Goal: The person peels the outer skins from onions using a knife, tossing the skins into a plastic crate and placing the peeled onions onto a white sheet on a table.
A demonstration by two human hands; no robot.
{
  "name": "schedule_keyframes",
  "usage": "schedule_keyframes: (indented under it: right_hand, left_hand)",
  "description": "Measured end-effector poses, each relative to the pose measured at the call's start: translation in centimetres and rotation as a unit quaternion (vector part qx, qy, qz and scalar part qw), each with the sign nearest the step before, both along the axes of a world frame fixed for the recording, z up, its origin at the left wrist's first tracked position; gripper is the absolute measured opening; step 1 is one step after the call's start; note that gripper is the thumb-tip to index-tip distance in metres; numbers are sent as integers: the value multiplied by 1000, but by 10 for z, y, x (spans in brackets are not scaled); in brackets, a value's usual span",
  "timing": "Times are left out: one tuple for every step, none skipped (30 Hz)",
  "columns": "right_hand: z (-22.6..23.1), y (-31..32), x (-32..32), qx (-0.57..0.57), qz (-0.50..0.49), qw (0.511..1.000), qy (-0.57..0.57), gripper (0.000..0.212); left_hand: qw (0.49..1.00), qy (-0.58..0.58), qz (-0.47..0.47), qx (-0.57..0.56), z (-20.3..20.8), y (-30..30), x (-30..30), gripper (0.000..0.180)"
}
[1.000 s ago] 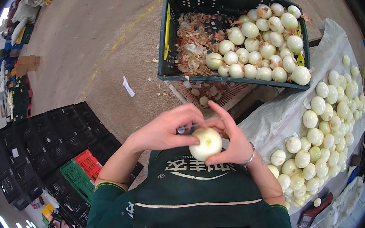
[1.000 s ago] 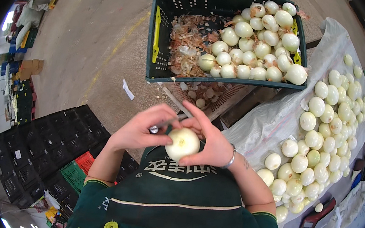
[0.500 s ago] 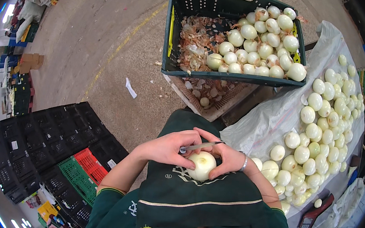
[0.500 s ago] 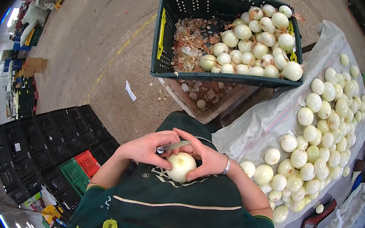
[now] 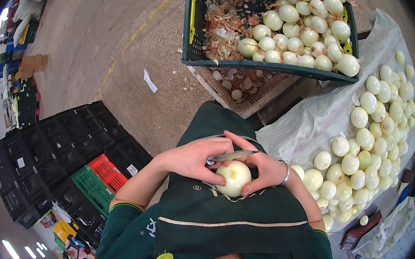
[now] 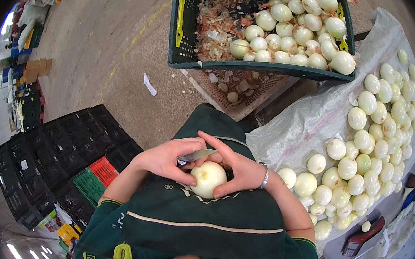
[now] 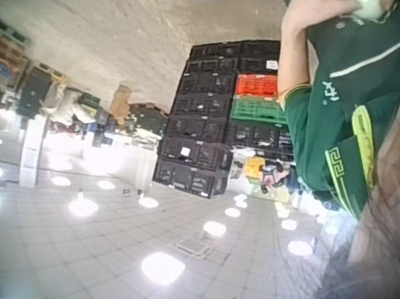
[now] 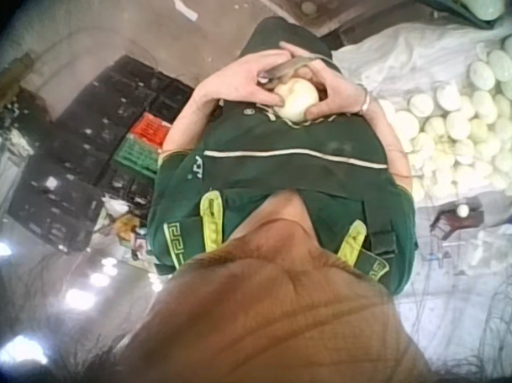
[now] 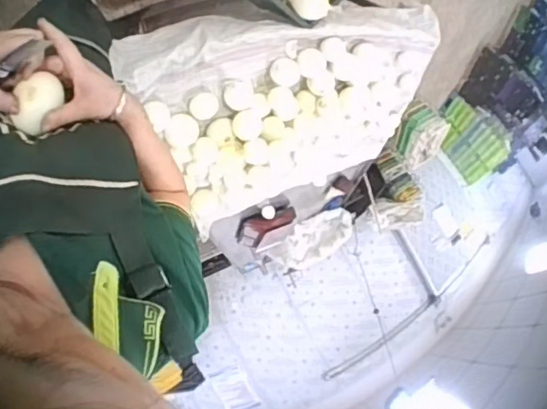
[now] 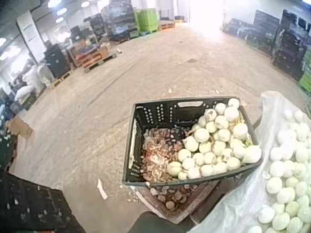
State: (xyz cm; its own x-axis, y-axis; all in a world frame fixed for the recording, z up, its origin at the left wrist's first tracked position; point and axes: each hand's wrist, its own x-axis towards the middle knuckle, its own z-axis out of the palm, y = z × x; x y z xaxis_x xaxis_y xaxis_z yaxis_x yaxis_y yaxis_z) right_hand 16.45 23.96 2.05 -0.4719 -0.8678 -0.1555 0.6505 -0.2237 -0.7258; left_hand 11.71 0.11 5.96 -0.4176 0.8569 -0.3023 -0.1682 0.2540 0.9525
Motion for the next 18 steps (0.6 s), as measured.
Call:
schedule_keyframes:
  right_hand:
    - [1, 0, -1, -1, -1, 1000, 2, 126]
    - [1, 0, -1, -3, -2, 1000, 4, 125]
    - [2, -1, -1, -5, -5, 1000, 4, 125]
    - [2, -1, 0, -7, -9, 1000, 4, 125]
    - [3, -2, 1, -11, -14, 1000, 2, 124]
    - [2, -2, 2, -14, -20, 1000, 1, 124]
    - [2, -3, 2, -12, -16, 1000, 9, 123]
    - [2, -2, 1, -9, -12, 1000, 17, 122]
    - [2, -2, 1, -6, -8, 1000, 25, 121]
    - [2, -2, 0, -7, -8, 1000, 24, 120]
    - [3, -2, 1, -7, -9, 1000, 23, 119]
    - [4, -2, 1, -7, -10, 1000, 23, 118]
    - [4, -1, 1, -3, -3, 1000, 16, 120]
    - [4, -1, 0, 1, 3, 1000, 8, 122]
    - [4, -1, -1, 6, 9, 1000, 1, 124]
    - [5, -2, -1, 5, 0, 1000, 7, 122]
    - [6, -1, -3, 10, -1, 1000, 2, 121]
    - [8, 1, -4, 15, -2, 1000, -4, 120]
  left_hand:
    - [1000, 2, 2, 1, 1, 0, 0, 36]
    - [1000, 3, 4, 3, 2, -1, 0, 36]
    - [1000, 5, 6, 4, 2, -1, 1, 35]
    - [1000, 4, 10, 11, 2, -2, 2, 36]
    - [1000, 4, 14, 17, 1, -2, 2, 36]
    - [1000, 4, 19, 23, 0, -2, 3, 37]
    - [1000, 6, 17, 17, 2, -3, 3, 36]
    - [1000, 8, 15, 11, 3, -3, 4, 36]
    - [1000, 11, 12, 4, 4, -4, 4, 36]
    - [1000, 12, 15, 7, 4, -4, 5, 36]
    - [1000, 13, 17, 10, 3, -5, 6, 36]
    - [1000, 14, 19, 14, 4, -5, 8, 36]
    - [1000, 11, 22, 13, 6, -4, 9, 35]
    - [1000, -2, 21, 0, 8, -4, 8, 34]
    - [1000, -16, 21, -12, 9, -3, 6, 34]
    - [999, -25, 22, -14, 9, -3, 5, 34]
    - [999, -33, 24, -16, 10, -2, 4, 33]
    - [999, -42, 25, -18, 10, -2, 3, 33]
